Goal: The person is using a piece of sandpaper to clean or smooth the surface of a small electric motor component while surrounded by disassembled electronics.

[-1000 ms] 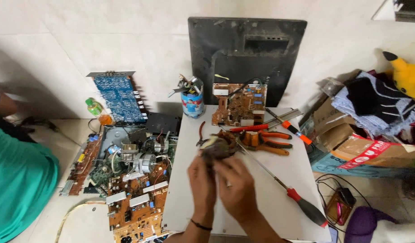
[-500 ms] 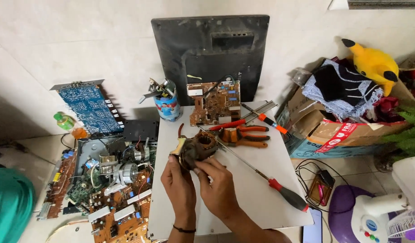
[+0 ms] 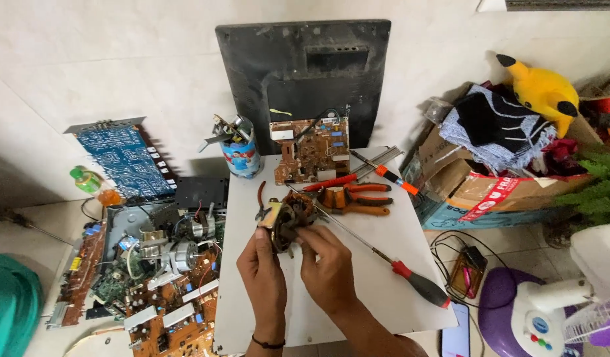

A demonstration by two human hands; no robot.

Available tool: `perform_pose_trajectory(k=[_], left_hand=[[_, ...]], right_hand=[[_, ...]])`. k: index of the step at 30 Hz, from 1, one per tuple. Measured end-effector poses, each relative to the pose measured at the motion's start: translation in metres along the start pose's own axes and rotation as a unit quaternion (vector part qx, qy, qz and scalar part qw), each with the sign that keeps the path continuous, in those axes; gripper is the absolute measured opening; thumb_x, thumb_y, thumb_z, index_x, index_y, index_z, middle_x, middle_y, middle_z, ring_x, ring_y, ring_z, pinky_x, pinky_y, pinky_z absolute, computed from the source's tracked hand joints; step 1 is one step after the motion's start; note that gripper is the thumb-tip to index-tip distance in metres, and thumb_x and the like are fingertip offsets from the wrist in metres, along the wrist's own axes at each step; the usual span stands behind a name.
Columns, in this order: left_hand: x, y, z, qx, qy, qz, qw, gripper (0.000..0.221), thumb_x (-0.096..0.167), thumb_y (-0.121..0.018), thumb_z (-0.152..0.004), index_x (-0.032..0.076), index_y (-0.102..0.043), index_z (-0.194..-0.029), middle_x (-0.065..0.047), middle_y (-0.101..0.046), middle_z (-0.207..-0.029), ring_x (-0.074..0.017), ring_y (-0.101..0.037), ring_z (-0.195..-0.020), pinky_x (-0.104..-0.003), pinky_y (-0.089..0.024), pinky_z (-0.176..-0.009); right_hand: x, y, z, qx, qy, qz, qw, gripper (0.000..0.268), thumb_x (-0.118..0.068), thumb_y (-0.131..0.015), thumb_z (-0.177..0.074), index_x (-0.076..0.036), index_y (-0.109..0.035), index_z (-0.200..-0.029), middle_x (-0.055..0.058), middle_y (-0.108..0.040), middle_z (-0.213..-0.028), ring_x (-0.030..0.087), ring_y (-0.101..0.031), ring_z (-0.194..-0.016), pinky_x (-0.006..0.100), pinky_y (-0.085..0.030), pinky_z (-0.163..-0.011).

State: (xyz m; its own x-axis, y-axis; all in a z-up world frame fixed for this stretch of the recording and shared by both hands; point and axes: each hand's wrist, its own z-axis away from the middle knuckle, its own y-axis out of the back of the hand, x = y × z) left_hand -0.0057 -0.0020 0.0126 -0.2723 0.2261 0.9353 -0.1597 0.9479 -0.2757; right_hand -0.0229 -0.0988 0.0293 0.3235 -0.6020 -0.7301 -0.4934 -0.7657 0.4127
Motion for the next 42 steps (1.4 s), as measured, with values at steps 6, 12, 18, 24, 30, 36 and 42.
perform_pose_trajectory(k=[6,12,18,24,30,36,42], left_hand=[[-0.014,-0.006,0.002,-0.016,0.074,0.047,0.996,0.044,0.026,-0.049,-0.110,0.001,-0.059,-0.075,-0.002,-0.050,-0.071,-0.0100,-0.037,-0.066,-0.027,-0.032,-0.058],[-0.011,0.010,-0.009,0.044,0.046,0.207,0.976,0.035,0.021,-0.045,-0.114,-0.005,-0.064,-0.100,-0.008,-0.065,-0.093,-0.0099,-0.056,-0.079,-0.025,-0.050,-0.073],[-0.021,-0.009,0.006,0.021,0.097,-0.009,0.995,0.050,0.029,-0.045,-0.112,-0.001,-0.060,-0.075,-0.006,-0.054,-0.071,-0.0124,-0.044,-0.067,-0.029,-0.043,-0.061],[-0.026,0.003,-0.007,0.037,0.084,0.184,0.979,0.038,0.021,-0.043,-0.115,-0.011,-0.063,-0.109,-0.015,-0.065,-0.099,-0.0159,-0.059,-0.086,-0.029,-0.052,-0.080],[-0.035,-0.004,0.003,0.052,0.095,0.056,0.992,0.045,0.026,-0.046,-0.115,0.002,-0.055,-0.077,-0.002,-0.050,-0.069,-0.0075,-0.039,-0.064,-0.024,-0.035,-0.056],[-0.037,0.016,-0.010,0.084,0.096,0.139,0.982,0.038,0.028,-0.046,-0.116,-0.002,-0.067,-0.105,-0.011,-0.069,-0.093,-0.0138,-0.060,-0.078,-0.026,-0.051,-0.073],[-0.058,0.006,0.006,0.081,0.148,0.066,0.983,0.032,0.014,-0.043,-0.110,0.003,-0.056,-0.083,-0.005,-0.055,-0.076,-0.0093,-0.044,-0.066,-0.026,-0.040,-0.058]], right_hand=[[0.005,0.002,-0.001,0.034,0.005,-0.033,0.999,0.031,0.010,-0.065,-0.080,0.002,-0.072,-0.108,0.010,-0.073,-0.106,0.022,-0.071,-0.086,0.031,-0.059,-0.076],[-0.007,-0.003,0.006,-0.055,0.011,-0.034,0.998,0.023,0.005,-0.067,-0.083,-0.001,-0.074,-0.104,0.008,-0.072,-0.092,0.020,-0.069,-0.070,0.032,-0.056,-0.062],[0.005,-0.002,0.003,0.031,0.048,0.020,0.998,0.029,0.005,-0.065,-0.081,-0.003,-0.074,-0.107,0.011,-0.071,-0.104,0.025,-0.067,-0.079,0.036,-0.056,-0.067],[0.008,-0.005,0.003,-0.033,-0.008,-0.009,0.999,0.023,0.004,-0.066,-0.084,-0.004,-0.073,-0.104,0.006,-0.070,-0.097,0.023,-0.067,-0.076,0.034,-0.055,-0.067],[-0.006,-0.002,0.002,-0.013,0.024,-0.057,0.998,0.042,0.005,-0.059,-0.086,0.005,-0.066,-0.128,0.026,-0.068,-0.131,0.035,-0.073,-0.111,0.038,-0.060,-0.085],[-0.023,-0.005,0.009,-0.042,0.133,-0.023,0.990,0.034,0.004,-0.065,-0.088,0.008,-0.067,-0.122,0.023,-0.074,-0.116,0.031,-0.076,-0.094,0.035,-0.061,-0.075],[-0.014,-0.003,-0.002,-0.023,0.116,-0.018,0.993,0.032,0.000,-0.057,-0.093,0.010,-0.066,-0.123,0.025,-0.071,-0.125,0.038,-0.071,-0.109,0.042,-0.057,-0.091]])
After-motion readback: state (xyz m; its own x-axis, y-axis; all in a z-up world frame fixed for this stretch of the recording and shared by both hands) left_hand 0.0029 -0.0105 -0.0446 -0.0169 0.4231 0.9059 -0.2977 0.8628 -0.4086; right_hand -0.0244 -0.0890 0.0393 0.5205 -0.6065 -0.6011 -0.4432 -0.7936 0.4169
